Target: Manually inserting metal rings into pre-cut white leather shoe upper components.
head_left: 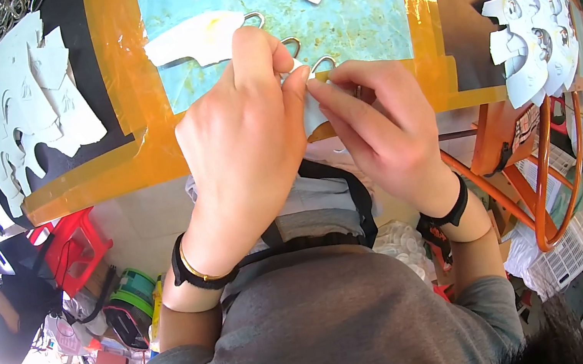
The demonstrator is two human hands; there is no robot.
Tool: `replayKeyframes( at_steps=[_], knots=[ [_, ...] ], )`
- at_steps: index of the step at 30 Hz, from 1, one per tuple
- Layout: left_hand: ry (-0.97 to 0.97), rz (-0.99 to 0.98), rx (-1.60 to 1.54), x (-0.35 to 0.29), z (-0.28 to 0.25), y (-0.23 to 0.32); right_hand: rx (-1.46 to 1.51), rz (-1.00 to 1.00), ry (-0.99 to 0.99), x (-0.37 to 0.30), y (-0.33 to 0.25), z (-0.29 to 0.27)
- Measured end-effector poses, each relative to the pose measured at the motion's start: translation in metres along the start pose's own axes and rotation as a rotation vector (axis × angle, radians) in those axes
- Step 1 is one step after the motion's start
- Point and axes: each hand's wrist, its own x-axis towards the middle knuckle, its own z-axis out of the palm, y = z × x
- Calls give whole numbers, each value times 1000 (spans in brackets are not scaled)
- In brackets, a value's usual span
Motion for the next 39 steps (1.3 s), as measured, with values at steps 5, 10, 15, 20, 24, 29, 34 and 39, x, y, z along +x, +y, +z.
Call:
replayKeyframes(
  at_steps=[5,10,15,20,24,29,34,39],
  knots=[
    [-17,-12,-22,1,-2,-2,-88,-26,-37,4,-7,-1],
    [-21,-20,-40,1,-1,-1,-405,-82,-187,7,-20,-2],
    [-9,-7,-16,-1,-1,0,-415,-112,-232,7,-18,-7],
    [-24,11,36,-3,-1,-1,-396,-119,-185,1,-18,-4],
    [-1,36,3,-3,0,-5,-415,-78,-250,4,-22,-5],
    [-2,23,-2,-4,0,-4,-433,-76,-298,11,-23,-7],
    [122,-50,-230,-22,-1,-10,-326,-66,-312,17,-18,-11],
    [162,526,-48,-22,-10,-25,-302,-75,-325,19,-14,-15]
  ],
)
